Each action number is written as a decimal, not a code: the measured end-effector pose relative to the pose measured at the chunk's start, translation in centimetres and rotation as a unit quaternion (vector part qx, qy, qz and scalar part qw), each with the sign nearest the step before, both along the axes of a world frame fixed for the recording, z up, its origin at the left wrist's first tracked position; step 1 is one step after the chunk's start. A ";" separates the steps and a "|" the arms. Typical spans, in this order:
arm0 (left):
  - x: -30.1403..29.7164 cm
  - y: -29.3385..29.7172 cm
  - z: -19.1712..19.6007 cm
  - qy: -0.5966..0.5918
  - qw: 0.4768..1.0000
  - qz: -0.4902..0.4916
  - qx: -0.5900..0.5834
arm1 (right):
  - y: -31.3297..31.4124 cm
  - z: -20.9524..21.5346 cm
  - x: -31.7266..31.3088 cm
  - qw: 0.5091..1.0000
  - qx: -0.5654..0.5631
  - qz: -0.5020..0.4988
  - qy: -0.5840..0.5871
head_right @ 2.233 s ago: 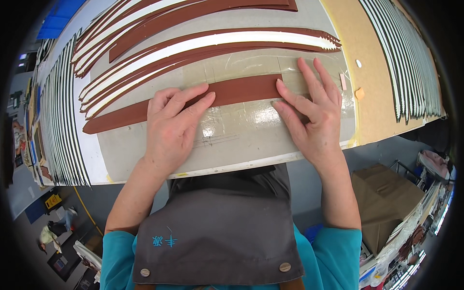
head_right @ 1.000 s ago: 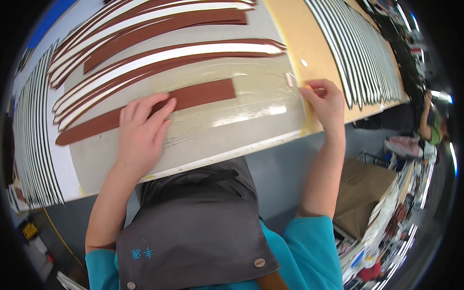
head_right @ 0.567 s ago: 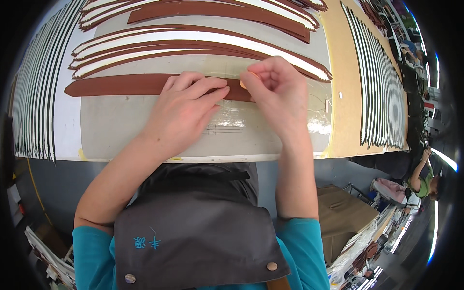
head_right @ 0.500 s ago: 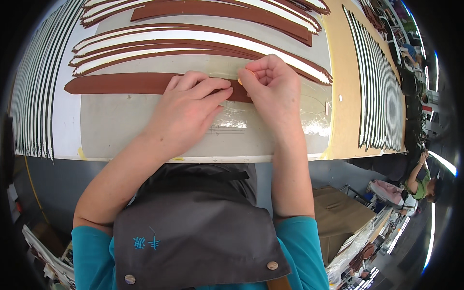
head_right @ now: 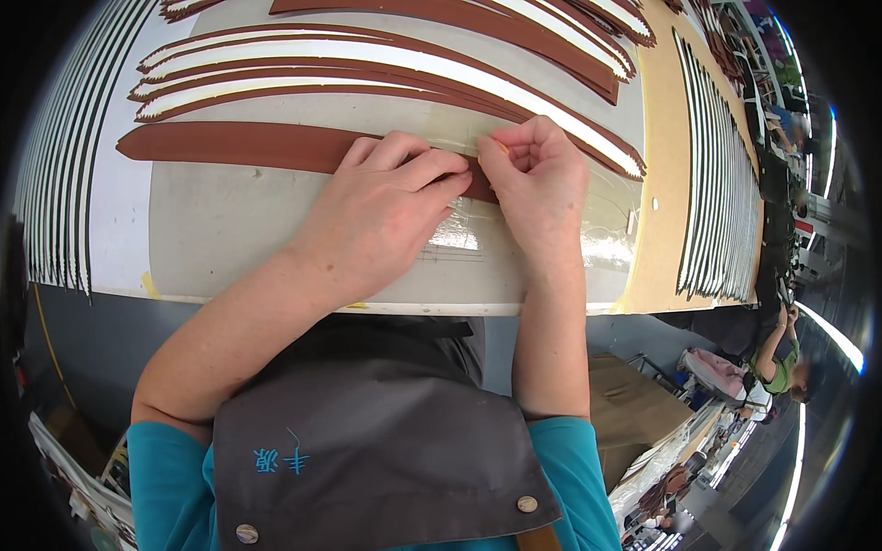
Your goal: The person repeatedly picks up long brown leather strips and white backing pieces from a table. They align the leather strip with the white backing and press them together by hand. The person then uses a small orange tool to rub along the seam of the joined pieces to secure the bond. This process is repeated for multiple units throughout the video.
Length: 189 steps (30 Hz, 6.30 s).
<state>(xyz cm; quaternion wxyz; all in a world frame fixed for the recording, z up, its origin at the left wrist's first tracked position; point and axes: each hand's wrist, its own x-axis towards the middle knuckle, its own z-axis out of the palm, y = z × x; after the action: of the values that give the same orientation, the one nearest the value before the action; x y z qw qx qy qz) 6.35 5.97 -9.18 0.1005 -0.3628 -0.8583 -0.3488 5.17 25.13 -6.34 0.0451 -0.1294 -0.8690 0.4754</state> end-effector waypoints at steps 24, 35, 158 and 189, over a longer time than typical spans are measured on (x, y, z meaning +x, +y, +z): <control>-0.2 -0.1 -0.1 -0.020 0.999 -0.003 0.028 | -0.3 -1.2 4.4 0.987 -0.130 0.002 0.094; -0.1 0.0 -0.2 -0.021 0.999 -0.001 0.031 | -0.5 -1.5 4.4 0.994 -0.054 0.013 0.097; -1.9 8.8 1.5 0.035 0.990 -0.126 -0.050 | 14.7 -1.3 10.4 0.945 0.310 -0.024 0.105; -2.6 8.8 -0.7 0.021 0.990 -0.137 0.009 | 6.6 -0.2 6.0 0.932 0.321 -0.045 0.165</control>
<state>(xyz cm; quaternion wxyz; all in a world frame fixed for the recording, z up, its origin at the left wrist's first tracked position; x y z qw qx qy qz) 3.79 14.77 -9.87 0.0726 -0.4835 -0.7948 -0.3594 11.13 31.71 -6.50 0.2485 -0.0670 -0.9488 0.1833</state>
